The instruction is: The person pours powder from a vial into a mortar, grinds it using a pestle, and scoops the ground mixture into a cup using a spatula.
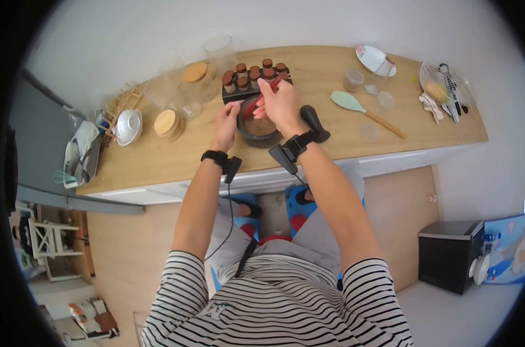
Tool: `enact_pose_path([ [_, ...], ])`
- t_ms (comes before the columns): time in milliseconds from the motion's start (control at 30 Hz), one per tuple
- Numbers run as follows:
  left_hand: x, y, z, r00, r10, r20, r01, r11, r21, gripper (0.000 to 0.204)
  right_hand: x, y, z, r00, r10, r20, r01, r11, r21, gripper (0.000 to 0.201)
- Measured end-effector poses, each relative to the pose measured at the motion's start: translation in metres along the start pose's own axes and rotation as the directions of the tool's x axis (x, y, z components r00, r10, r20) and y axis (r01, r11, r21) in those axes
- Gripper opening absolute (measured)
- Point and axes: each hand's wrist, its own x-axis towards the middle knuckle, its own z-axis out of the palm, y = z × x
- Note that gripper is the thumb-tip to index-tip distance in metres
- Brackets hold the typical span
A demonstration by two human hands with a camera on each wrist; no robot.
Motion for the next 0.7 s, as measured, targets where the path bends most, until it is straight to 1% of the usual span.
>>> enact_pose_path([
  [67, 0.0, 0.001, 0.001, 0.999, 0.032, 0.001, -0.032, 0.999, 0.014, 0.027, 0.007, 0.006, 0.002, 0.998, -0.001, -0.057, 0.007, 0.994, 0.106, 0.038],
  [100, -0.001, 0.001, 0.001, 0.999, 0.034, -0.018, -0.034, 0.999, 0.003, 0.027, 0.01, 0.006, -0.002, 0.996, -0.004, -0.086, 0.013, 0.994, 0.109, 0.04],
  [167, 0.0, 0.001, 0.002, 0.999, 0.026, -0.03, -0.025, 0.998, 0.055, 0.026, 0.012, 0.004, -0.009, 0.991, -0.025, -0.134, 0.04, 0.993, 0.112, 0.035],
  [200, 0.001, -0.001, 0.004, 0.998, 0.052, -0.037, -0.052, 0.998, 0.021, 0.026, 0.012, 0.002, -0.01, 0.986, -0.029, -0.163, 0.044, 0.995, 0.086, 0.036],
  [233, -0.001, -0.003, 0.004, 0.997, 0.051, -0.055, -0.05, 0.999, 0.004, 0.026, 0.011, 0.002, -0.008, 0.989, -0.031, -0.146, 0.041, 0.997, 0.069, 0.036],
  [300, -0.005, 0.007, 0.007, 0.998, 0.009, -0.059, -0.008, 1.0, 0.023, 0.026, 0.009, 0.0, -0.004, 0.985, -0.035, -0.167, 0.05, 0.995, 0.086, 0.036],
  [333, -0.004, 0.005, 0.007, 0.998, 0.008, -0.068, -0.007, 1.0, 0.013, 0.026, 0.011, -0.001, -0.005, 0.987, -0.036, -0.159, 0.049, 0.996, 0.076, 0.036],
  [400, 0.0, 0.0, 0.005, 0.994, 0.087, -0.058, -0.082, 0.993, 0.088, 0.026, 0.013, -0.003, -0.008, 0.991, -0.02, -0.133, 0.018, 1.0, -0.013, 0.037],
  [433, 0.0, -0.003, 0.004, 0.994, 0.087, -0.064, -0.082, 0.993, 0.083, 0.026, 0.012, -0.004, -0.009, 0.992, -0.02, -0.128, 0.018, 1.0, -0.018, 0.037],
  [500, -0.005, 0.007, 0.007, 0.997, 0.013, -0.076, -0.008, 0.998, 0.07, 0.027, 0.007, -0.008, -0.012, 0.995, -0.026, -0.092, 0.025, 1.0, -0.015, 0.037],
  [533, -0.005, 0.005, 0.008, 0.997, 0.009, -0.074, -0.004, 0.998, 0.067, 0.027, 0.003, -0.007, -0.011, 0.995, -0.023, -0.095, 0.022, 1.0, -0.018, 0.037],
  [600, -0.001, -0.001, 0.007, 0.992, 0.114, -0.055, -0.113, 0.993, 0.019, 0.027, -0.005, -0.003, -0.004, 0.999, 0.029, -0.016, -0.03, 0.999, -0.012, 0.037],
  [633, 0.0, -0.004, 0.007, 0.993, 0.113, -0.043, -0.112, 0.993, 0.023, 0.027, -0.009, 0.0, -0.003, 0.999, 0.03, -0.027, -0.03, 1.0, -0.005, 0.037],
  [700, 0.002, -0.007, 0.005, 0.99, 0.137, -0.044, -0.135, 0.99, 0.042, 0.027, -0.014, 0.008, -0.003, 0.999, 0.044, -0.028, -0.046, 0.996, -0.079, 0.038],
])
